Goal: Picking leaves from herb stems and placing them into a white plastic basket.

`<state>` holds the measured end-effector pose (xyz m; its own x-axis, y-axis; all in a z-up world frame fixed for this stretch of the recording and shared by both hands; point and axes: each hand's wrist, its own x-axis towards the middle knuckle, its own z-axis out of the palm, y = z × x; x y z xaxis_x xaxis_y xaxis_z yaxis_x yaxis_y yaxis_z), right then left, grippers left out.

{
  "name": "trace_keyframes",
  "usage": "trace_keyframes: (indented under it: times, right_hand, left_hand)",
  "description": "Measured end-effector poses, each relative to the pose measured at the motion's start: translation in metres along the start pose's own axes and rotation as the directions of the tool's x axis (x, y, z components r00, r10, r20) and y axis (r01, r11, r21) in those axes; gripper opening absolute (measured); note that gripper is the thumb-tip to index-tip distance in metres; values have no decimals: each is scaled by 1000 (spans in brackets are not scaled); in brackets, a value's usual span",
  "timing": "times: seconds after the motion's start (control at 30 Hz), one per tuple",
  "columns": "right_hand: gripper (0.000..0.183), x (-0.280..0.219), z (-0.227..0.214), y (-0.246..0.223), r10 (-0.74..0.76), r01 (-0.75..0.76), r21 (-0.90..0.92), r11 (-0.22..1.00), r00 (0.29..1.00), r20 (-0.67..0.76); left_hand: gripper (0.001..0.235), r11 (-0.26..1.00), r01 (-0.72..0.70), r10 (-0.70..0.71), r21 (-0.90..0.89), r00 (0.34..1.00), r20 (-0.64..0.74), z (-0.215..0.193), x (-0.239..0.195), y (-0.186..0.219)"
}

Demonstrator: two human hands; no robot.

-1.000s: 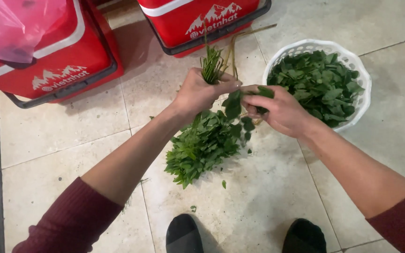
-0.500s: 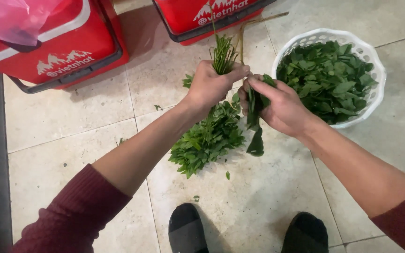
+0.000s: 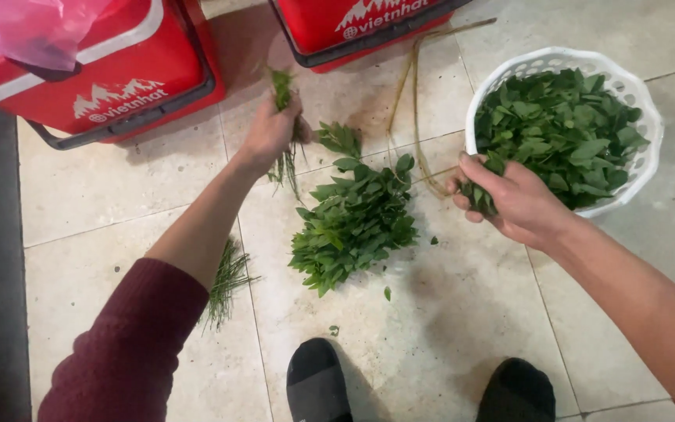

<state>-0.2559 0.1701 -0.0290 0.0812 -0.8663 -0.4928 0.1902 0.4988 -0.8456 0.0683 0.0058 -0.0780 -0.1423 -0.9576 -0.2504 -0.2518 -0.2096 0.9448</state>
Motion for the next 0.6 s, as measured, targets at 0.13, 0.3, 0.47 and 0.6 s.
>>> trace_keyframes:
  times: [0.13,0.3,0.47,0.6]
  right_hand:
    - [24,-2,6,-7,19,-19,-10,1000,1000,7]
    - [31,1,0,-5,38,-35,-93,995,999,32]
    - [30,4,-5,4,126,-120,-117,986,991,46]
    - [31,13,-14,18,124,-120,-107,987,992,33]
  left_hand:
    - [19,931,-76,29,358,991,133,19,24,-44]
    - [35,454,-466,10,759,855,519,63,40,-68]
    - [28,218,-511,-67,832,842,535,72,72,-130]
    - [33,248,-470,-53,847,866,496,56,55,-83]
